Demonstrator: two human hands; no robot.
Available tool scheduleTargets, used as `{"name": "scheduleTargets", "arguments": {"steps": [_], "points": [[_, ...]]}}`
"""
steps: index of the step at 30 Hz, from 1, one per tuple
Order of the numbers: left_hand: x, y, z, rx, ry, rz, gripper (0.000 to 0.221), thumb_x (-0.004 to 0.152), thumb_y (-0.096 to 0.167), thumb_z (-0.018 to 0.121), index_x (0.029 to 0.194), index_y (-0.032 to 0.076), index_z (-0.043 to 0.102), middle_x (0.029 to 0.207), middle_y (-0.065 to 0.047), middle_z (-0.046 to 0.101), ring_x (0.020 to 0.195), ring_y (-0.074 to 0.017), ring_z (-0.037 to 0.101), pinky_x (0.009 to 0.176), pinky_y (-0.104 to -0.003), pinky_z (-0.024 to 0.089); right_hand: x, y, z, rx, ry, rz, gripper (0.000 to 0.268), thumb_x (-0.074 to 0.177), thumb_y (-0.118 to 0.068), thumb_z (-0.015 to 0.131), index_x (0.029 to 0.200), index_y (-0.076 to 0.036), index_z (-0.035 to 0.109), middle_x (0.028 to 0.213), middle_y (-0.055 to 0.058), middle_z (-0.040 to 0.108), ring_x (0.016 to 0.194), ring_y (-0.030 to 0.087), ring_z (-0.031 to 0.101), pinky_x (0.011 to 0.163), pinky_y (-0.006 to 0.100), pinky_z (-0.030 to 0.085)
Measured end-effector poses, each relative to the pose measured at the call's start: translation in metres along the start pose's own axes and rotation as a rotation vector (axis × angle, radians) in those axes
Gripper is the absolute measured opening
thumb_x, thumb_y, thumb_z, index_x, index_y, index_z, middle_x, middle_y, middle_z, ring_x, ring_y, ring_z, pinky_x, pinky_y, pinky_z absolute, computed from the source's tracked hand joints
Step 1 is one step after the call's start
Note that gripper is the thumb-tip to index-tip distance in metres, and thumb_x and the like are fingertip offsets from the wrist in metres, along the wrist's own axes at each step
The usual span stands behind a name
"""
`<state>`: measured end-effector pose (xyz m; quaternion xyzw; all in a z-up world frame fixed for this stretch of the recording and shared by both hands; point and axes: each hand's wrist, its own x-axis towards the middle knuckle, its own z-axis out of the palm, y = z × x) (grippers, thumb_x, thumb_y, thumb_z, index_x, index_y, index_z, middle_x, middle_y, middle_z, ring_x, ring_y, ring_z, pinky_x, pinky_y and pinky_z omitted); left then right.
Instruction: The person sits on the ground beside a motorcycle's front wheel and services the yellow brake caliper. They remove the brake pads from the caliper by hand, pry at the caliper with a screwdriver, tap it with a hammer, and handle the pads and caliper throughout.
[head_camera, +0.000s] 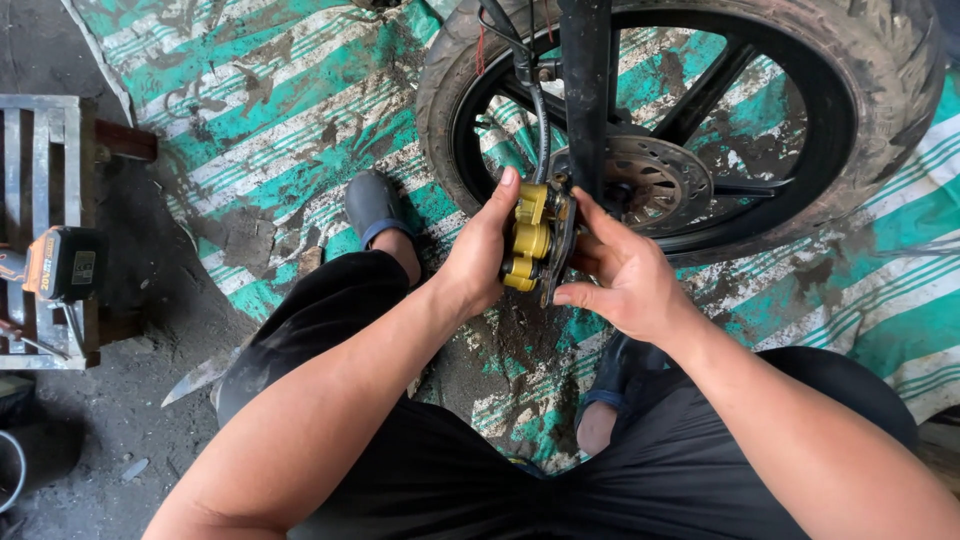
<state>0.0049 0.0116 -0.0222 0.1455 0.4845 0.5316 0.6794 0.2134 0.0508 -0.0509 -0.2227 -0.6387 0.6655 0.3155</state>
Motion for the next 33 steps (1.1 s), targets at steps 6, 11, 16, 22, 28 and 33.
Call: {"name": "scheduleTargets", "arguments": {"steps": [6, 11, 16, 22, 28, 33], "points": [[0.0, 0.001, 0.004, -0.013, 0.023, 0.013, 0.076, 0.096, 0.081, 0.059, 0.121, 0.009, 0.066, 0.079, -0.005, 0.056, 0.066, -0.0185, 0.059, 0.05, -0.031, 0.048, 0.001, 0.002, -0.001, -0.002, -0.003, 0.007, 0.121, 0.076, 0.002, 0.097, 0.176, -0.008, 0.03, 0.162, 0.03, 0.058, 0.141, 0.041, 0.065, 0.112, 0.059, 0.06], [0.004, 0.004, 0.007, -0.01, 0.042, -0.01, 0.079, 0.094, 0.081, 0.059, 0.119, 0.007, 0.068, 0.083, -0.006, 0.059, 0.07, -0.0202, 0.061, 0.051, -0.032, 0.051, 0.004, 0.006, -0.009, 0.012, -0.021, 0.047, 0.125, 0.076, 0.004, 0.097, 0.178, -0.009, 0.026, 0.16, 0.029, 0.06, 0.143, 0.041, 0.063, 0.115, 0.059, 0.057], [0.016, -0.008, 0.005, -0.003, 0.028, 0.011, 0.083, 0.093, 0.082, 0.058, 0.123, 0.005, 0.07, 0.086, -0.007, 0.061, 0.07, -0.0209, 0.062, 0.052, -0.032, 0.053, 0.006, 0.009, -0.011, -0.009, -0.04, 0.026, 0.123, 0.076, 0.009, 0.095, 0.177, -0.006, 0.027, 0.165, 0.029, 0.056, 0.144, 0.037, 0.062, 0.114, 0.057, 0.059], [0.03, -0.016, -0.003, 0.005, 0.013, 0.069, 0.076, 0.091, 0.085, 0.059, 0.109, 0.012, 0.073, 0.069, -0.002, 0.055, 0.049, -0.0146, 0.05, 0.035, -0.028, 0.038, 0.013, 0.028, -0.024, -0.01, -0.059, -0.001, 0.121, 0.08, 0.009, 0.095, 0.178, -0.007, 0.024, 0.181, 0.021, 0.035, 0.155, 0.036, 0.049, 0.12, 0.056, 0.054], [0.038, -0.011, -0.005, 0.032, 0.05, 0.113, 0.072, 0.094, 0.082, 0.057, 0.108, 0.013, 0.074, 0.079, -0.005, 0.066, 0.062, -0.0202, 0.06, 0.048, -0.032, 0.046, 0.022, 0.03, -0.017, -0.111, -0.011, -0.034, 0.116, 0.086, 0.005, 0.095, 0.178, -0.008, 0.026, 0.18, 0.019, 0.036, 0.155, 0.037, 0.05, 0.121, 0.054, 0.054], [0.032, -0.001, -0.01, -0.01, -0.029, 0.071, 0.077, 0.096, 0.08, 0.053, 0.119, 0.009, 0.075, 0.091, -0.01, 0.073, 0.072, -0.0277, 0.068, 0.059, -0.036, 0.055, 0.025, 0.016, 0.0, -0.281, 0.093, 0.036, 0.112, 0.088, -0.01, 0.101, 0.177, -0.015, 0.034, 0.177, 0.021, 0.04, 0.151, 0.042, 0.053, 0.12, 0.052, 0.056]]}}
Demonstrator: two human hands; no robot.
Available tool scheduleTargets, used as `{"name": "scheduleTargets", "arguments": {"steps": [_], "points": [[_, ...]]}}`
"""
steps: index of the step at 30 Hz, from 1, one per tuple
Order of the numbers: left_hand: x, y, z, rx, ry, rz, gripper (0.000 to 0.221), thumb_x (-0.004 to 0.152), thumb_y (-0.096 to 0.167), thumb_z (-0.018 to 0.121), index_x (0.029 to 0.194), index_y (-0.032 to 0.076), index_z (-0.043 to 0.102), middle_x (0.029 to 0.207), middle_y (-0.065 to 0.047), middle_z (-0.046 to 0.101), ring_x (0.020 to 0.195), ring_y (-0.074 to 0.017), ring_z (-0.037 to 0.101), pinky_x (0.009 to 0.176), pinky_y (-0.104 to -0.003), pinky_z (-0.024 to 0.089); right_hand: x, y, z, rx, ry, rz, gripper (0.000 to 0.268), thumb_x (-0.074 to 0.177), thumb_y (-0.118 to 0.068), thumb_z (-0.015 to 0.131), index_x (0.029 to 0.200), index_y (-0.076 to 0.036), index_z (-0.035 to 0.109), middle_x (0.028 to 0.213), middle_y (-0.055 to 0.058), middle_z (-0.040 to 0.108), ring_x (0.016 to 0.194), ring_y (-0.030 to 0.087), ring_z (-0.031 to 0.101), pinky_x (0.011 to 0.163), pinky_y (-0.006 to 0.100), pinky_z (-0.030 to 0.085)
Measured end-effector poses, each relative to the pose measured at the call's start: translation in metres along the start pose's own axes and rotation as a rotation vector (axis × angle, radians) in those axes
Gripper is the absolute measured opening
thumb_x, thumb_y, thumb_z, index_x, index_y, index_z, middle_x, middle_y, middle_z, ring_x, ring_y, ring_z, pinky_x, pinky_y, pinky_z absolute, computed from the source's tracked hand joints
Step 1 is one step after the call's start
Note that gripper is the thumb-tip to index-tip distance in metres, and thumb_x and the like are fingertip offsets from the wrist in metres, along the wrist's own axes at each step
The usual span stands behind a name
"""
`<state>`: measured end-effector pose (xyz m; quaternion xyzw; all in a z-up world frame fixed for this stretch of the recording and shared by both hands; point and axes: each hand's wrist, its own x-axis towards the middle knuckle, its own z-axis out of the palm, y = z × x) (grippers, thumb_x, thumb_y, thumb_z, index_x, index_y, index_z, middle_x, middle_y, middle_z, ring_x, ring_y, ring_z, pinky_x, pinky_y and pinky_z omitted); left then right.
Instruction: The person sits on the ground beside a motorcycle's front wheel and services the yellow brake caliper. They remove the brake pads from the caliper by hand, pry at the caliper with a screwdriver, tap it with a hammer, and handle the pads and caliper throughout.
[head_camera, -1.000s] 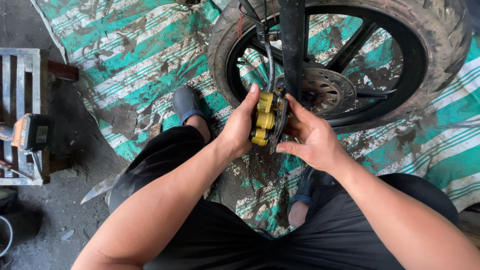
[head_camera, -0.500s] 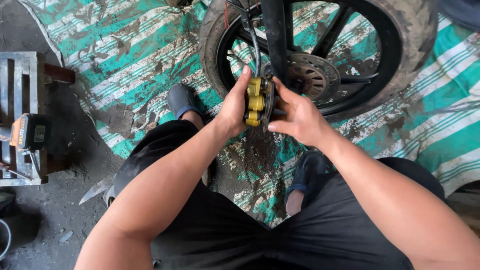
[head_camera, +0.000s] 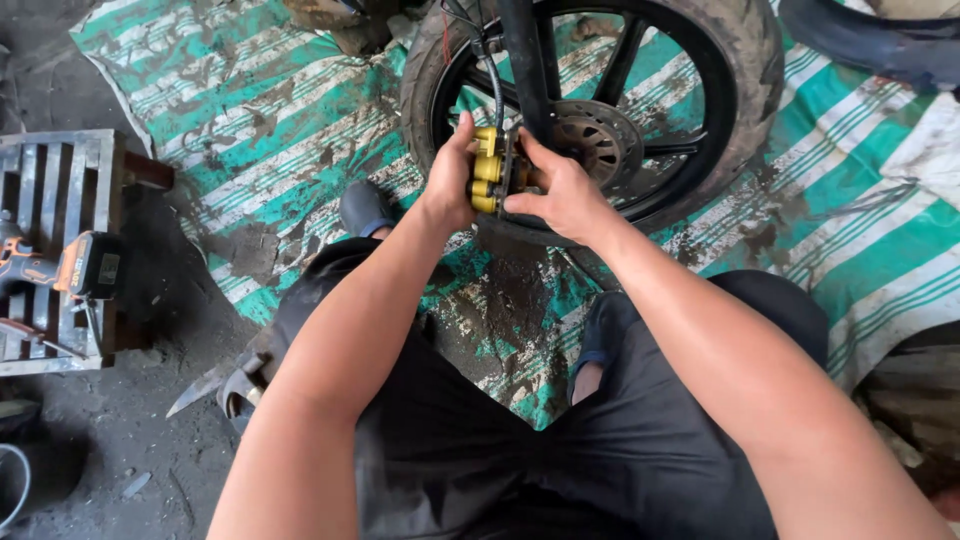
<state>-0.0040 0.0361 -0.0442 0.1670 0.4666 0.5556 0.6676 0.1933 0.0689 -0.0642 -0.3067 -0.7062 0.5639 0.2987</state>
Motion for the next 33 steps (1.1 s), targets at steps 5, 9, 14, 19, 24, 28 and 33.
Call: {"name": "scheduleTargets", "arguments": {"steps": [5, 9, 14, 19, 24, 28, 33], "points": [[0.016, -0.007, -0.014, -0.026, -0.054, 0.022, 0.083, 0.092, 0.079, 0.063, 0.128, 0.006, 0.075, 0.103, -0.016, 0.078, 0.085, -0.0328, 0.075, 0.07, -0.039, 0.062, -0.004, -0.02, 0.008, -0.03, 0.028, 0.025, 0.11, 0.089, -0.016, 0.102, 0.177, -0.018, 0.035, 0.176, 0.02, 0.041, 0.151, 0.041, 0.054, 0.122, 0.052, 0.055], [0.019, -0.011, -0.013, -0.032, -0.145, 0.068, 0.078, 0.085, 0.07, 0.082, 0.13, 0.007, 0.08, 0.112, -0.019, 0.083, 0.093, -0.0353, 0.083, 0.073, -0.041, 0.068, -0.002, -0.021, 0.004, 0.043, 0.028, 0.012, 0.111, 0.09, -0.016, 0.102, 0.177, -0.018, 0.034, 0.177, 0.022, 0.038, 0.153, 0.044, 0.049, 0.124, 0.056, 0.052], [0.019, -0.009, -0.01, 0.302, -0.005, 0.134, 0.098, 0.074, 0.065, 0.097, 0.15, 0.013, 0.065, 0.119, -0.017, 0.076, 0.102, -0.0342, 0.077, 0.08, -0.046, 0.066, 0.003, -0.001, -0.004, 0.129, 0.004, 0.001, 0.109, 0.091, -0.005, 0.1, 0.177, -0.016, 0.034, 0.177, 0.022, 0.04, 0.15, 0.039, 0.055, 0.118, 0.053, 0.06], [0.031, -0.014, -0.003, 0.853, 0.081, 0.26, 0.12, 0.05, 0.062, 0.111, 0.152, 0.015, 0.067, 0.125, -0.014, 0.078, 0.12, -0.0367, 0.078, 0.095, -0.045, 0.062, 0.008, 0.012, -0.013, 0.17, -0.008, -0.033, 0.108, 0.089, 0.005, 0.096, 0.176, -0.01, 0.034, 0.174, 0.019, 0.045, 0.141, 0.025, 0.061, 0.11, 0.049, 0.066], [0.004, -0.009, 0.007, 0.728, 0.105, 0.271, 0.083, 0.056, 0.051, 0.107, 0.121, 0.011, 0.076, 0.11, -0.013, 0.079, 0.112, -0.033, 0.079, 0.095, -0.044, 0.061, 0.003, 0.009, -0.012, 0.26, 0.057, 0.014, 0.087, 0.096, 0.011, 0.081, 0.172, -0.012, 0.044, 0.168, 0.019, 0.055, 0.137, 0.033, 0.069, 0.101, 0.053, 0.07], [-0.002, -0.004, 0.015, 0.719, 0.108, 0.259, 0.084, 0.059, 0.057, 0.104, 0.122, 0.009, 0.077, 0.11, -0.014, 0.078, 0.112, -0.034, 0.079, 0.094, -0.047, 0.061, 0.005, 0.02, -0.017, 0.199, 0.04, -0.017, 0.078, 0.105, 0.001, 0.079, 0.173, -0.012, 0.042, 0.165, 0.028, 0.054, 0.14, 0.045, 0.065, 0.099, 0.06, 0.069], [0.001, -0.003, 0.014, 0.734, 0.12, 0.26, 0.086, 0.064, 0.06, 0.102, 0.125, 0.006, 0.076, 0.112, -0.015, 0.078, 0.111, -0.0348, 0.08, 0.093, -0.047, 0.063, 0.007, 0.021, -0.014, 0.235, 0.082, 0.024, 0.072, 0.1, 0.0, 0.083, 0.165, -0.015, 0.057, 0.155, 0.019, 0.067, 0.131, 0.038, 0.073, 0.094, 0.057, 0.071]]}}
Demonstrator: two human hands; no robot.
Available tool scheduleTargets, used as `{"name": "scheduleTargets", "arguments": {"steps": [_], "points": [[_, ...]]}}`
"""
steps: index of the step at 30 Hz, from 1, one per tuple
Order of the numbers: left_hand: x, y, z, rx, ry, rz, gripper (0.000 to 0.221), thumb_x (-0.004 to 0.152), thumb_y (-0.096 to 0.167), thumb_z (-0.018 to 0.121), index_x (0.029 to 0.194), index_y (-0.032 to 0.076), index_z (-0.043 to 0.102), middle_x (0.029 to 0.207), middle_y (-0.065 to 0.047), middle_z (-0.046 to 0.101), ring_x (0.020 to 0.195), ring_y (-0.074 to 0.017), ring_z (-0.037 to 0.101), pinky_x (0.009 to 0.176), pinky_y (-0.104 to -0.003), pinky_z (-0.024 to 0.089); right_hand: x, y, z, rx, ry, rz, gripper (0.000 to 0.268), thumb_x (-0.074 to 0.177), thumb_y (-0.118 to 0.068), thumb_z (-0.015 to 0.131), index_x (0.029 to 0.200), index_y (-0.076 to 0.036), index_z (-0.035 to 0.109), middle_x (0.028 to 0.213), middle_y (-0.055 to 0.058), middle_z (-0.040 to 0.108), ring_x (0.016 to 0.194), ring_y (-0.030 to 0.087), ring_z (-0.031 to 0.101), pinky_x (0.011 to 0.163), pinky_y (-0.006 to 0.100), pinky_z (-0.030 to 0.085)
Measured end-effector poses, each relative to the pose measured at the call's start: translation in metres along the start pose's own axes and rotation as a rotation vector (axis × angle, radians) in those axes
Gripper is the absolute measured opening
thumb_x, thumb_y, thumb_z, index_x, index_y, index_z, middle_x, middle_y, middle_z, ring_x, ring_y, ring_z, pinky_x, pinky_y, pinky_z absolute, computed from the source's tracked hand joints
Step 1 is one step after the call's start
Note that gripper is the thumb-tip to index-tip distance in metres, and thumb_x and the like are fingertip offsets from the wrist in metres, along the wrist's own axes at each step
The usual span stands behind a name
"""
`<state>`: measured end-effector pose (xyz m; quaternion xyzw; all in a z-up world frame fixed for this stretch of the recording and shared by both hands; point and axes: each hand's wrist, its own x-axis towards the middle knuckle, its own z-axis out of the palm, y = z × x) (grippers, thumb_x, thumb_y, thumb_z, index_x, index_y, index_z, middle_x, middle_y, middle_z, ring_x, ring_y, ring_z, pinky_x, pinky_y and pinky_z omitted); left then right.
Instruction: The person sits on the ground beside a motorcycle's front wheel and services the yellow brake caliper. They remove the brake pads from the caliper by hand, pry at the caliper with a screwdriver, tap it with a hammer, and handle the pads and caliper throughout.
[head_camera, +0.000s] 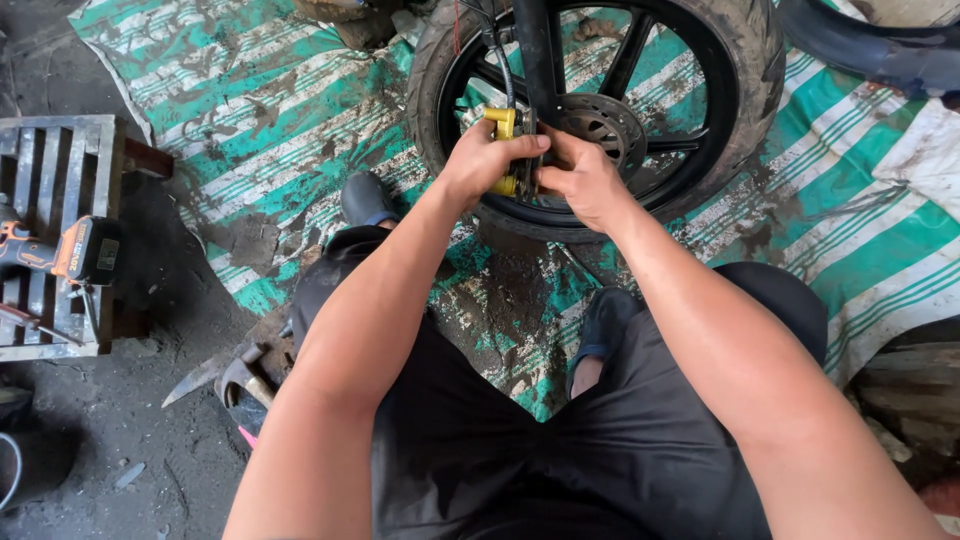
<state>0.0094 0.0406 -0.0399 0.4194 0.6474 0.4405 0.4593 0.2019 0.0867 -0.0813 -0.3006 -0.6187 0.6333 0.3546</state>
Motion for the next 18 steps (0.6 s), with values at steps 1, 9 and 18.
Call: {"name": "scheduleTargets", "arguments": {"steps": [1, 9, 18], "points": [[0.0, 0.0, -0.001, 0.002, -0.001, 0.001, 0.086, 0.064, 0.06, 0.102, 0.125, 0.006, 0.076, 0.112, -0.015, 0.078, 0.111, -0.0348, 0.08, 0.093, -0.047, 0.063, -0.001, -0.002, 0.0, 0.001, 0.001, -0.001, 0.072, 0.1, 0.0, 0.083, 0.165, -0.015, 0.057, 0.155, 0.019, 0.067, 0.131, 0.038, 0.073, 0.094, 0.057, 0.071], [0.004, -0.005, -0.003, -0.135, -0.012, -0.05, 0.102, 0.067, 0.053, 0.105, 0.145, -0.001, 0.066, 0.127, -0.026, 0.074, 0.12, -0.0424, 0.077, 0.092, -0.052, 0.066, 0.006, 0.013, -0.008, 0.015, -0.011, -0.009, 0.07, 0.098, -0.001, 0.086, 0.162, -0.012, 0.06, 0.154, 0.019, 0.067, 0.134, 0.043, 0.069, 0.096, 0.063, 0.069], [-0.002, 0.006, 0.0, -0.117, 0.003, -0.056, 0.114, 0.068, 0.058, 0.102, 0.155, -0.002, 0.06, 0.135, -0.029, 0.071, 0.126, -0.0451, 0.075, 0.097, -0.056, 0.065, -0.007, -0.006, -0.001, 0.039, -0.083, -0.051, 0.061, 0.106, -0.003, 0.076, 0.164, -0.007, 0.055, 0.158, 0.026, 0.061, 0.142, 0.052, 0.061, 0.105, 0.069, 0.065]]}}
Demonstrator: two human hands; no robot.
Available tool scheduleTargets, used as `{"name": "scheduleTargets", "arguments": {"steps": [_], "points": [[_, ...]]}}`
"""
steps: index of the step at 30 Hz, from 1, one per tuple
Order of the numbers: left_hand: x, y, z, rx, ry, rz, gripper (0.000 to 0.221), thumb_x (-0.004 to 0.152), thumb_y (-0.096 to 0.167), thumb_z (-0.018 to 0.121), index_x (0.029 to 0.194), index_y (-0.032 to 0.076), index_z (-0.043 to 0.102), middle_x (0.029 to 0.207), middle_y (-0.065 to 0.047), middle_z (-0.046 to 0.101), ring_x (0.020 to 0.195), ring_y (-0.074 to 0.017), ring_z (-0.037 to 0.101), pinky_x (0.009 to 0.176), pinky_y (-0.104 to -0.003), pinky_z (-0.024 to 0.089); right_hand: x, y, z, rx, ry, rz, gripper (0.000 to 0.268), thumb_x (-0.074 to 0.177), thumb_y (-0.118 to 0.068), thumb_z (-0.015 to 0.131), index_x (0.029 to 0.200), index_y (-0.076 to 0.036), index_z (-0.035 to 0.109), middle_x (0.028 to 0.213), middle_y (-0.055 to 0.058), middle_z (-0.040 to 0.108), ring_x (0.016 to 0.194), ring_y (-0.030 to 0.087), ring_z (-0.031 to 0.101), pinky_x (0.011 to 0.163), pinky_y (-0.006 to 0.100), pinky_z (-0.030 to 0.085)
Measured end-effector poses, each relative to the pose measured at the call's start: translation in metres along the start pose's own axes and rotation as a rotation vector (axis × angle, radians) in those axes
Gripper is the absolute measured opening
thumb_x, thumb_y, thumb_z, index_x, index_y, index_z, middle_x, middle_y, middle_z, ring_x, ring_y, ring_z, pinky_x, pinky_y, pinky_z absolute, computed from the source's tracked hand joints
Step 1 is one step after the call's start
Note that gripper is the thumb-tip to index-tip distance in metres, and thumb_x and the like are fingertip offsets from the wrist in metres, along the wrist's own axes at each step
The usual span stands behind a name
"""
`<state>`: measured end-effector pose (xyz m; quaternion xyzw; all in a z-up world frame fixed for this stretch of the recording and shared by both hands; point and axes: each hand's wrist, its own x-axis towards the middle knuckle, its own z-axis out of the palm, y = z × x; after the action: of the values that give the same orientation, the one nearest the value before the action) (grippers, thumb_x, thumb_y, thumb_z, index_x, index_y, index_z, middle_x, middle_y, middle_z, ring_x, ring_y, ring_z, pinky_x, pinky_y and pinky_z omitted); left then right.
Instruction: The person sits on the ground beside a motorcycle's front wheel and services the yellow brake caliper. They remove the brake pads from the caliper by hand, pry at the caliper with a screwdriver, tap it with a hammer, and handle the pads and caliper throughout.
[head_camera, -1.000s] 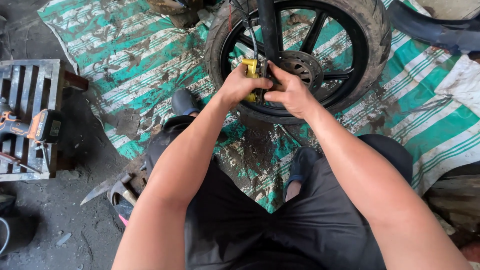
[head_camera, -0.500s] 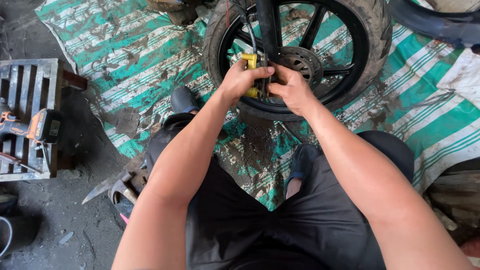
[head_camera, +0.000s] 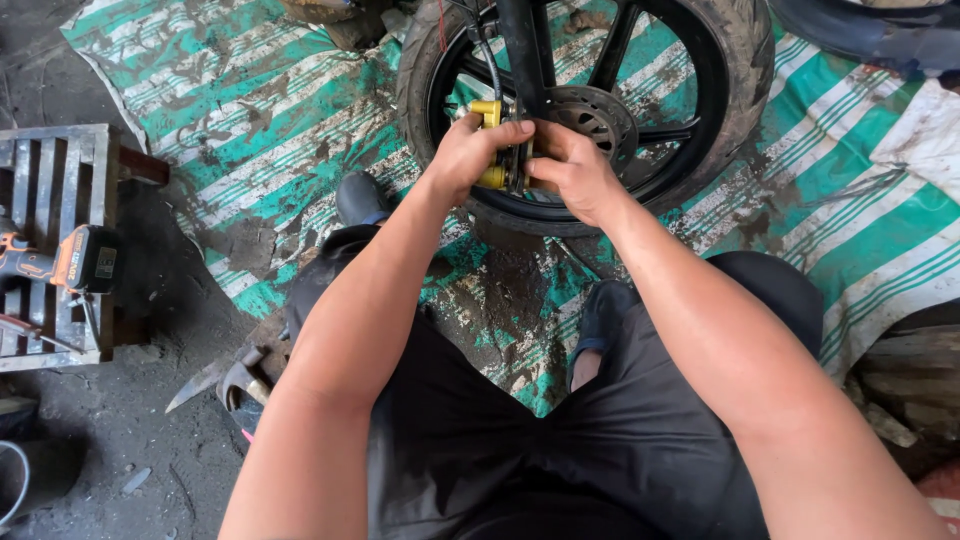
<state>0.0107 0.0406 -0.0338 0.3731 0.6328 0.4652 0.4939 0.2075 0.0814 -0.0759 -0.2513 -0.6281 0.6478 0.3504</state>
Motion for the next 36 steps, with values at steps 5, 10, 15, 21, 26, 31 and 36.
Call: {"name": "scheduleTargets", "arguments": {"steps": [5, 10, 15, 21, 26, 31, 36], "points": [[-0.002, 0.002, 0.002, -0.001, 0.004, 0.012, 0.114, 0.068, 0.061, 0.1, 0.155, 0.0, 0.062, 0.134, -0.028, 0.071, 0.128, -0.0447, 0.074, 0.097, -0.056, 0.063, -0.006, -0.014, 0.011, 0.066, -0.008, -0.006, 0.065, 0.105, -0.009, 0.076, 0.166, -0.006, 0.052, 0.163, 0.026, 0.057, 0.147, 0.051, 0.058, 0.11, 0.071, 0.06], [-0.004, 0.008, 0.002, -0.078, -0.018, 0.0, 0.108, 0.069, 0.058, 0.1, 0.151, -0.002, 0.061, 0.128, -0.027, 0.07, 0.122, -0.0421, 0.072, 0.089, -0.056, 0.063, -0.006, -0.011, 0.006, -0.005, -0.04, -0.039, 0.09, 0.094, 0.0, 0.087, 0.172, -0.01, 0.043, 0.167, 0.023, 0.055, 0.147, 0.045, 0.059, 0.111, 0.065, 0.06], [0.0, 0.007, 0.002, -0.1, -0.018, -0.01, 0.107, 0.069, 0.057, 0.099, 0.149, -0.003, 0.061, 0.125, -0.023, 0.07, 0.115, -0.0361, 0.071, 0.08, -0.054, 0.063, -0.015, -0.03, 0.014, -0.207, -0.045, -0.048, 0.106, 0.093, 0.007, 0.089, 0.178, -0.012, 0.027, 0.168, 0.033, 0.047, 0.143, 0.059, 0.059, 0.11, 0.068, 0.059], [-0.03, 0.037, -0.008, -0.169, -0.077, 0.034, 0.06, 0.083, 0.035, 0.082, 0.124, -0.009, 0.071, 0.105, -0.017, 0.081, 0.084, -0.0237, 0.079, 0.074, -0.034, 0.068, -0.022, -0.041, 0.022, -0.216, -0.025, -0.099, 0.099, 0.084, 0.015, 0.073, 0.17, -0.008, 0.031, 0.159, 0.026, 0.059, 0.13, 0.034, 0.072, 0.105, 0.039, 0.064], [-0.024, 0.035, -0.007, -0.101, -0.046, 0.043, 0.071, 0.082, 0.045, 0.08, 0.126, -0.01, 0.069, 0.106, -0.017, 0.079, 0.083, -0.0212, 0.078, 0.071, -0.031, 0.067, -0.022, -0.044, 0.023, -0.238, -0.024, -0.065, 0.102, 0.084, 0.014, 0.075, 0.171, -0.01, 0.028, 0.159, 0.027, 0.059, 0.125, 0.034, 0.077, 0.096, 0.037, 0.067], [-0.028, 0.04, -0.006, -0.072, -0.025, 0.028, 0.075, 0.083, 0.053, 0.077, 0.125, -0.008, 0.071, 0.106, -0.014, 0.078, 0.082, -0.0186, 0.076, 0.071, -0.031, 0.065, -0.02, -0.038, 0.02, -0.249, -0.064, -0.091, 0.103, 0.084, 0.014, 0.074, 0.171, -0.009, 0.024, 0.16, 0.03, 0.055, 0.123, 0.035, 0.077, 0.1, 0.04, 0.067], [-0.044, 0.065, -0.007, -0.181, -0.02, -0.037, 0.064, 0.083, 0.05, 0.078, 0.116, -0.006, 0.078, 0.098, -0.015, 0.082, 0.074, -0.0222, 0.078, 0.063, -0.034, 0.066, -0.016, -0.036, 0.014, -0.146, -0.098, -0.093, 0.11, 0.083, 0.017, 0.073, 0.174, -0.009, 0.015, 0.169, 0.033, 0.044, 0.131, 0.04, 0.072, 0.102, 0.042, 0.065]]}}
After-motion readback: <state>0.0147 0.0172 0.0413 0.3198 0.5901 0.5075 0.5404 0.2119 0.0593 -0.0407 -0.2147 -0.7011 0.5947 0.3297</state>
